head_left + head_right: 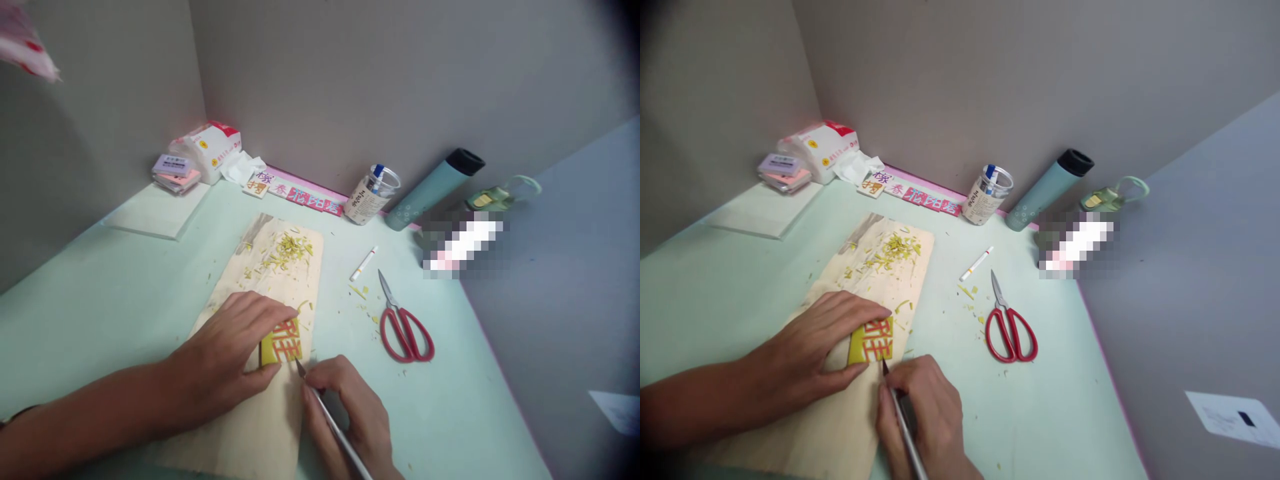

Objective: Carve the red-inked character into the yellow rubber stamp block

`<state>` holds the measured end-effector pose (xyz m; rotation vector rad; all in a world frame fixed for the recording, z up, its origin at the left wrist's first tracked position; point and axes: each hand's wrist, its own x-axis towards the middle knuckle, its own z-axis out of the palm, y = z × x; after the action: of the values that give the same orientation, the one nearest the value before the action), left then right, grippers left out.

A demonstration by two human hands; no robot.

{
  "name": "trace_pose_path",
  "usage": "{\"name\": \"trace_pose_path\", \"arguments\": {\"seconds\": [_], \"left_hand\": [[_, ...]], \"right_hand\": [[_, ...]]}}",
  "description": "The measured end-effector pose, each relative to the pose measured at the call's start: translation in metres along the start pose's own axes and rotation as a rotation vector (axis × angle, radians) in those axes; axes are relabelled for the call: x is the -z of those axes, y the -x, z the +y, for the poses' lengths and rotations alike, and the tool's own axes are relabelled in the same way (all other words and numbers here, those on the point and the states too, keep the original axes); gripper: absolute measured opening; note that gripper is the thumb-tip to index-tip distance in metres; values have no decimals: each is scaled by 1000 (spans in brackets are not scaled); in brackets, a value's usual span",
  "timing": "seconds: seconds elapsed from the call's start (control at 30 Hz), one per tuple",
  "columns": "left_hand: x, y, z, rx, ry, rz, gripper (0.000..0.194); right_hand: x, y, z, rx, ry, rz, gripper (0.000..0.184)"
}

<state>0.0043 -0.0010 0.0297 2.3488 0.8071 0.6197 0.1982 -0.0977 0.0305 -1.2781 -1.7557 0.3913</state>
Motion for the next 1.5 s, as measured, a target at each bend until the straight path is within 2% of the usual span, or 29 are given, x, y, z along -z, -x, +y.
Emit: {"name": "trace_pose_path", "arguments": {"seconds": [0.63,0.97,1.5], "left_hand": [[-1,-1,0,-3,8,12,45],[0,0,1,3,-3,18,42],[1,-1,2,5,-6,0,44]], "right_hand": [[-6,-1,3,-3,10,-38,12],[-5,-3,3,2,-10,-17,13],[1,-8,-2,-15,-17,-114,14]]}}
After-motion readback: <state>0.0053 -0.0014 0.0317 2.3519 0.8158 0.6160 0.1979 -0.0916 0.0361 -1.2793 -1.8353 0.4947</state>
